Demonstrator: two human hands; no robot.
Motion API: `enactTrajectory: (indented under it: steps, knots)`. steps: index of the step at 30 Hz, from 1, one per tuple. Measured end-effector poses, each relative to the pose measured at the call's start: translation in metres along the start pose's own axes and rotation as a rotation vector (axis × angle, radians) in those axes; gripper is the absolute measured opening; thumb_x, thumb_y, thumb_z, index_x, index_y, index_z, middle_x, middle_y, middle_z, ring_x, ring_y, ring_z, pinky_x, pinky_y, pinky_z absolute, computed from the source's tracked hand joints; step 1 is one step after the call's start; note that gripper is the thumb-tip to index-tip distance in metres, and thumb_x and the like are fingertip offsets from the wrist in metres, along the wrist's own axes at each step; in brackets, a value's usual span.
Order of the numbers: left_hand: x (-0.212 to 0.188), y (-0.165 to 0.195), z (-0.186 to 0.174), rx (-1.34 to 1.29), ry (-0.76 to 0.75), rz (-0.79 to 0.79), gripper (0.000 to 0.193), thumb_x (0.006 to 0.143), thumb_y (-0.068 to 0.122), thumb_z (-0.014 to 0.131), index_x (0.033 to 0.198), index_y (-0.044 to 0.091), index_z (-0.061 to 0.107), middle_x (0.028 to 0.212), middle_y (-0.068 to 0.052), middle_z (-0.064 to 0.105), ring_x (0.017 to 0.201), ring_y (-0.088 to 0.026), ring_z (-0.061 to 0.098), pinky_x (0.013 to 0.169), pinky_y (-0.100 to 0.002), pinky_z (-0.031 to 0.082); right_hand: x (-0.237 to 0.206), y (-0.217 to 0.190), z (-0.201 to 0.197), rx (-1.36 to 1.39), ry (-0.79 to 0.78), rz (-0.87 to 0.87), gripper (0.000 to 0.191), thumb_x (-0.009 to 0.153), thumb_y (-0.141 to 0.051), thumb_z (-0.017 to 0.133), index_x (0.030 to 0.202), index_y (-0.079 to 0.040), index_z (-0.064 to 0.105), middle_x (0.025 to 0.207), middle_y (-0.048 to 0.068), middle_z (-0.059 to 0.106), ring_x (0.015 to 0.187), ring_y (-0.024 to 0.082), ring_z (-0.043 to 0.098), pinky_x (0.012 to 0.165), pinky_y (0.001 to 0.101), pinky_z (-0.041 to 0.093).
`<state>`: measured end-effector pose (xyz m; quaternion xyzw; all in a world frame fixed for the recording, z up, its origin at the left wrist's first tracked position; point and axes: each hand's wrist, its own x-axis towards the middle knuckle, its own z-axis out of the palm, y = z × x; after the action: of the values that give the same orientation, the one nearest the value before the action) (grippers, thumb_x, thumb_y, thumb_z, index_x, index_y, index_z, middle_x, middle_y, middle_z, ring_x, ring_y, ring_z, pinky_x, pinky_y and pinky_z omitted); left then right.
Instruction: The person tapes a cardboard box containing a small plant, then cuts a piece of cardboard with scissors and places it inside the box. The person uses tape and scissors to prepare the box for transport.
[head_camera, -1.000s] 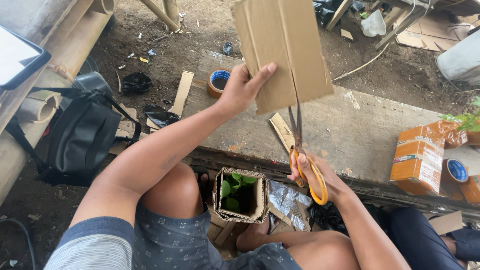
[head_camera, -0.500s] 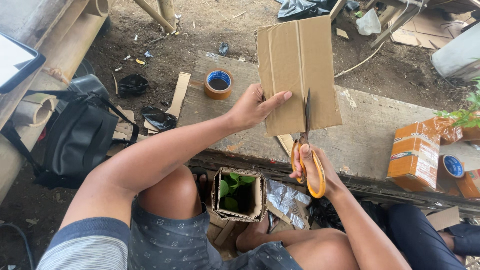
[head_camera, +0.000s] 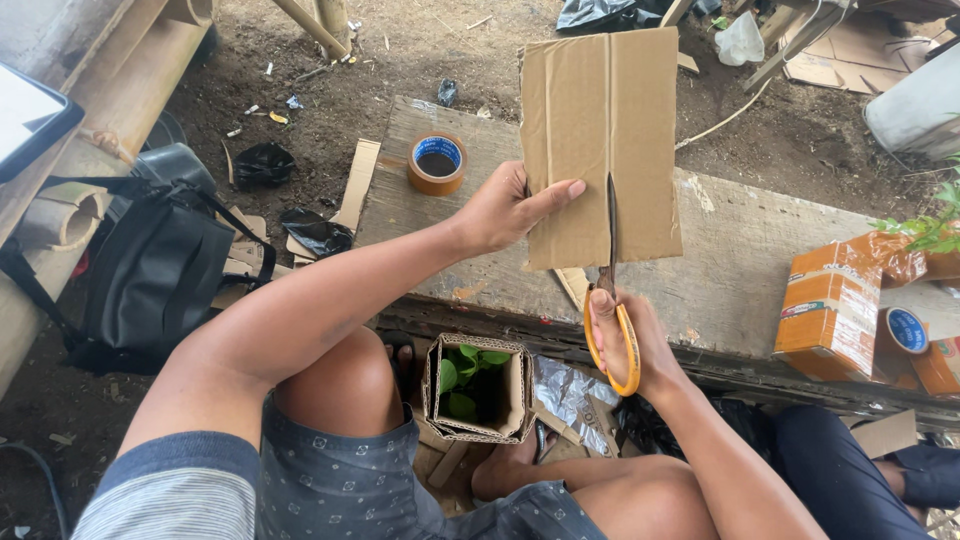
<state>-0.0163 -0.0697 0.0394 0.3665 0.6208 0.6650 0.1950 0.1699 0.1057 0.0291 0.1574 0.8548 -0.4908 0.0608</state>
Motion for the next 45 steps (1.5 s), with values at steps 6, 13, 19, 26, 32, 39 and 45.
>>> enactTrajectory:
  steps: [6,13,19,26,32,39,45]
  knots:
    - [-0.001,-0.005,0.004,-0.044,-0.016,-0.069,0.036,0.102,0.035,0.063,0.109,0.003,0.078,0.086,0.002,0.076,0.069,-0.001,0.062,0.058,-0.023,0.05,0.003,0.001,0.002,0.116,-0.051,-0.058,0.078,0.081,-0.084,0.043,0.075,-0.006,0.047,0.059,0.001,0.046,0.047,0.011,0.049,0.041,0.0286,0.043]
    - [-0.002,-0.01,0.011,-0.323,-0.046,-0.007,0.037,0.101,0.031,0.067,0.12,-0.001,0.07,0.105,-0.005,0.076,0.09,-0.01,0.072,0.077,-0.028,0.061,0.008,0.004,0.003,0.076,-0.001,-0.027,0.08,0.083,-0.083,0.039,0.073,-0.004,0.047,0.057,0.002,0.047,0.046,0.013,0.052,0.041,0.029,0.045]
    - [-0.003,-0.007,0.01,-0.26,-0.106,-0.085,0.047,0.101,0.032,0.065,0.136,0.002,0.057,0.117,-0.008,0.071,0.103,-0.013,0.07,0.083,-0.031,0.062,0.012,0.015,-0.006,-0.086,0.09,-0.028,0.082,0.083,-0.082,0.041,0.069,-0.001,0.051,0.055,0.003,0.049,0.048,0.013,0.053,0.041,0.0307,0.045]
    - [0.006,-0.014,0.013,-0.137,-0.052,-0.042,0.052,0.11,0.031,0.059,0.149,0.005,0.035,0.132,-0.017,0.064,0.116,-0.022,0.069,0.092,-0.037,0.062,0.014,0.019,-0.003,0.21,-0.241,-0.066,0.082,0.085,-0.083,0.03,0.081,-0.004,0.052,0.079,0.012,0.062,0.07,0.02,0.07,0.069,0.0385,0.066]
    - [0.023,-0.006,-0.028,-0.251,0.416,-0.252,0.056,0.098,0.023,0.054,0.143,0.013,0.023,0.126,-0.016,0.057,0.103,-0.031,0.072,0.069,-0.041,0.065,0.007,0.018,-0.013,0.298,-0.545,0.156,0.085,0.076,-0.087,0.023,0.093,-0.007,0.046,0.09,0.014,0.071,0.089,0.023,0.076,0.087,0.047,0.064]
    - [0.017,-0.019,-0.038,-0.005,0.261,-0.276,0.046,0.102,0.014,0.058,0.141,0.01,0.035,0.126,-0.015,0.059,0.105,-0.028,0.067,0.071,-0.038,0.066,0.014,0.033,-0.023,0.396,-0.426,-0.038,0.089,0.078,-0.092,0.033,0.089,-0.005,0.052,0.076,0.007,0.057,0.07,0.019,0.063,0.082,0.0456,0.063]
    - [0.012,-0.01,-0.029,-0.277,0.051,-0.305,0.047,0.096,0.021,0.055,0.142,0.018,0.041,0.118,-0.003,0.068,0.1,-0.022,0.074,0.071,-0.037,0.064,0.023,0.043,-0.02,0.406,-0.436,0.033,0.091,0.071,-0.095,0.034,0.087,-0.007,0.05,0.073,0.004,0.052,0.065,0.015,0.058,0.08,0.0464,0.065]
